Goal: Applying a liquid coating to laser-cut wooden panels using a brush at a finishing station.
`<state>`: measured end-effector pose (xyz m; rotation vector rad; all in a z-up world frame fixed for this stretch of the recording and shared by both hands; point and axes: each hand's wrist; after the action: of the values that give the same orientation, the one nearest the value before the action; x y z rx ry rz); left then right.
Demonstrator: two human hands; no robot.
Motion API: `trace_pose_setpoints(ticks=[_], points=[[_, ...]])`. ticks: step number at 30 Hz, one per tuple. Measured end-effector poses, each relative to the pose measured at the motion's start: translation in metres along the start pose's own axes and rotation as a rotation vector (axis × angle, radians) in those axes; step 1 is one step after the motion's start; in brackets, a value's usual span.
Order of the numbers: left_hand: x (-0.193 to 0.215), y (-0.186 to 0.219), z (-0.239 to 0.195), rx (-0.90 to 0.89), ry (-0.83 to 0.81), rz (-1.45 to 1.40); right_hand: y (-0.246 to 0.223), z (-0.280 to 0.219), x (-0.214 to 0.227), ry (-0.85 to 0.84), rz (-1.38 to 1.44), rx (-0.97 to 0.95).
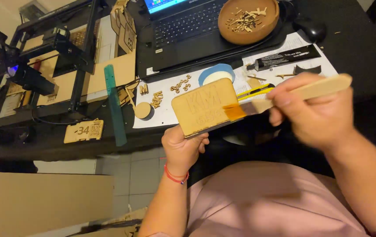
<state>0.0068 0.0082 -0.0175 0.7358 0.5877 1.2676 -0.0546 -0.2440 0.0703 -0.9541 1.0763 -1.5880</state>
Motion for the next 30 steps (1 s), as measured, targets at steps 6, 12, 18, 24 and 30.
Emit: trace_pose_setpoints(ticks=[6,12,18,24,30], points=[[0.005,-0.011,-0.001,0.075,0.054,-0.064,0.038,0.004,0.042,0.133,0.051,-0.035],[0.007,-0.007,0.001,0.075,0.003,0.192,0.053,0.007,0.028,0.187,0.176,0.003],[0.021,-0.001,0.000,0.143,-0.094,0.441,0.072,-0.002,0.023,0.189,0.014,0.256],[0.022,0.009,0.010,0.267,-0.224,0.481,0.121,-0.043,0.068,0.331,-0.033,0.237],[0.001,0.026,0.021,0.440,-0.160,0.290,0.137,-0.086,0.107,0.452,-0.105,0.209]])
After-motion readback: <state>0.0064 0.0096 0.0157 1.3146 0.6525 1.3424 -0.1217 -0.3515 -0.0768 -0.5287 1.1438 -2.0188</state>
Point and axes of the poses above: each hand's wrist, its own z-axis towards the middle knuckle, its own x-axis out of the back of the hand, y = z × x, and after that the axes turned 12 degrees about -x, right-handed
